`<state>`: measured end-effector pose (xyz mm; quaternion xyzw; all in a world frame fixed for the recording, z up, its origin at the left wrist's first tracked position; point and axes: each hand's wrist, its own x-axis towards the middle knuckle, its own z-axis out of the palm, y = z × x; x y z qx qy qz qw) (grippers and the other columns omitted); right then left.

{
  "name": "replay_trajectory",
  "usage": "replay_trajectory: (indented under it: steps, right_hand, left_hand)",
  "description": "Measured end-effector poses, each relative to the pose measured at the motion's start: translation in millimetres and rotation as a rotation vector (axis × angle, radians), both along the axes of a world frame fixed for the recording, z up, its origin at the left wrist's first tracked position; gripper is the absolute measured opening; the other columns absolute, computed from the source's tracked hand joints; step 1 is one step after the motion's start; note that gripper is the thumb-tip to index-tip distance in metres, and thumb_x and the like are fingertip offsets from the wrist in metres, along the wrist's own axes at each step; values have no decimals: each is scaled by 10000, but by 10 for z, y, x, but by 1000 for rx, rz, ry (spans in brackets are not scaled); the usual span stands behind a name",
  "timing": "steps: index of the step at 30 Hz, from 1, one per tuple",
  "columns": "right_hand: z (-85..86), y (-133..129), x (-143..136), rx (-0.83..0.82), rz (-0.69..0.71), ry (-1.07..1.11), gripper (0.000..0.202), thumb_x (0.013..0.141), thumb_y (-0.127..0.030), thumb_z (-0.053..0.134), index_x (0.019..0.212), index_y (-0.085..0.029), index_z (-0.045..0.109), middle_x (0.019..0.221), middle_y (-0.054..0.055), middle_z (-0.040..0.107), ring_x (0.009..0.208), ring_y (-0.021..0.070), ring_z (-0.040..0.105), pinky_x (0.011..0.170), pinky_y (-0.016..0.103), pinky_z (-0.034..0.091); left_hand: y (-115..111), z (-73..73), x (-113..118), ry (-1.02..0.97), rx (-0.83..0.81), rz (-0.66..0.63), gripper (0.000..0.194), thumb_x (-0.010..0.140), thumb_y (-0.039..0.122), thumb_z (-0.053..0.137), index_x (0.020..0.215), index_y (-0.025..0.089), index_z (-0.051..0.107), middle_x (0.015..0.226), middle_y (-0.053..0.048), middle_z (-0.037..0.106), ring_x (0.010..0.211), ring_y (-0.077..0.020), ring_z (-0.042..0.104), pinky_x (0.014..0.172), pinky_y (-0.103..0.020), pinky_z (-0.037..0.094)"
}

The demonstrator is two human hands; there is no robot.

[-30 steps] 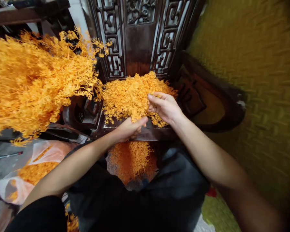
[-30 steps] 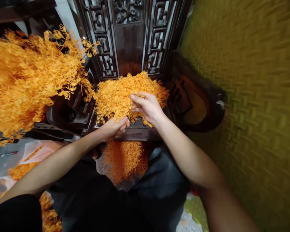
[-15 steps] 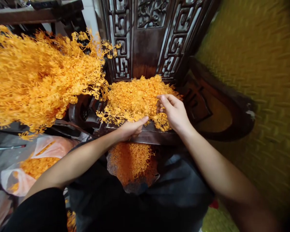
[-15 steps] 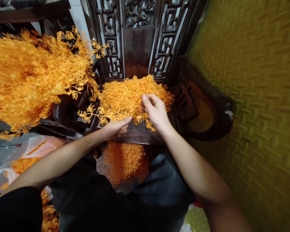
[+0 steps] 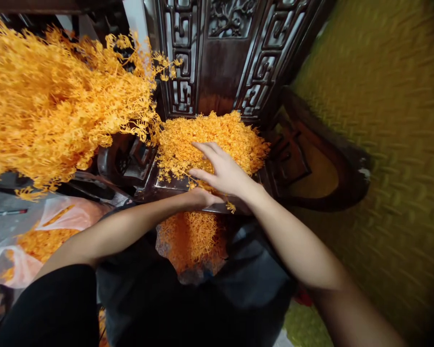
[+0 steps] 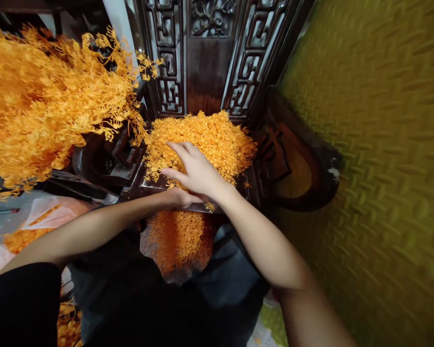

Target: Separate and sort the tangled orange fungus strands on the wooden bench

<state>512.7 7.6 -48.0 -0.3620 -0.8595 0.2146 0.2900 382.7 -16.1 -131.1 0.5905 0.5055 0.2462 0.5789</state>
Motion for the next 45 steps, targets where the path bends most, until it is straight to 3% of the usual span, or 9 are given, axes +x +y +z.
replay_trajectory:
  steps: [4, 8, 14, 19, 27, 30, 35, 40, 45]
  right_hand:
    - [-226, 333, 55, -396, 138, -49, 708, 919, -455, 704, 1528, -143, 520, 1111, 105, 756, 934, 203, 694, 875, 370, 556]
    - [-352, 510, 143, -643, 254, 51, 541, 830, -366, 772, 1323, -157, 699, 866, 33, 750, 708, 139, 631, 701, 298, 528]
    - [-382, 699, 258, -349, -343, 390, 293, 712, -310, 810, 927, -124, 737, 778, 36, 701, 703, 156, 623, 716, 330, 515]
    - [-422, 795, 356, -289, -389, 445, 291, 699, -342, 814, 848, -159, 644, 727, 27, 687, 667, 165, 651, 645, 305, 507]
    - [-491, 730, 526, -309, -430, 650, 435, 513, -373, 955, 747, -168, 652, 633, 10, 658, 546, 154, 635, 525, 272, 517]
    - [-532, 771, 684, -246, -484, 664, 359, 566, -329, 938, 738, -164, 669, 658, 23, 670, 571, 151, 645, 544, 271, 534]
    - [-666, 864, 1117, -259, -764, 942, 288, 738, -268, 825, 851, -205, 568, 747, 6, 661, 665, 137, 667, 624, 271, 579]
    - [-684, 612, 835, -567, -452, 793, 248, 823, -326, 764, 987, -181, 649, 740, -16, 595, 566, 82, 498, 541, 219, 452]
    - [-496, 343, 198, -816, -224, 598, 545, 920, -724, 573, 960, -187, 663, 617, -60, 344, 511, 98, 330, 496, 252, 318]
  left_hand:
    - [-72, -22, -46, 86, -28, -43, 296, 553, 347, 920, 675, 216, 685, 593, -38, 627, 649, -242, 638, 543, -318, 443]
    - [-90, 29, -96, 112, -222, -187, 401, 506, 388, 966, 525, 231, 597, 441, 3, 472, 420, -168, 439, 419, -318, 301]
    - [171, 344, -293, -36, -551, -363, 604, 675, 612, 864, 446, 231, 455, 450, 36, 308, 378, -71, 173, 411, -257, 48]
    - [324, 540, -395, -82, -593, -433, 676, 634, 639, 885, 434, 228, 386, 452, 50, 268, 400, -53, 156, 432, -232, 51]
    - [378, 583, -524, 42, -556, -586, 712, 706, 659, 828, 502, 220, 306, 449, 71, 250, 421, -56, 170, 456, -263, 74]
    - [340, 582, -580, 101, -452, -572, 657, 732, 644, 804, 535, 214, 348, 460, 64, 285, 445, -69, 200, 473, -274, 124]
    - [113, 622, -743, 468, -182, -604, 535, 753, 711, 716, 675, 196, 594, 560, 15, 469, 564, -131, 404, 571, -297, 336]
    - [-43, 706, -755, 659, -119, -679, 537, 797, 719, 647, 760, 184, 686, 610, -9, 505, 613, -161, 465, 646, -327, 397]
    - [-110, 663, -608, 712, -116, -767, 536, 807, 679, 670, 911, 159, 741, 754, -61, 656, 734, -201, 584, 748, -343, 471]
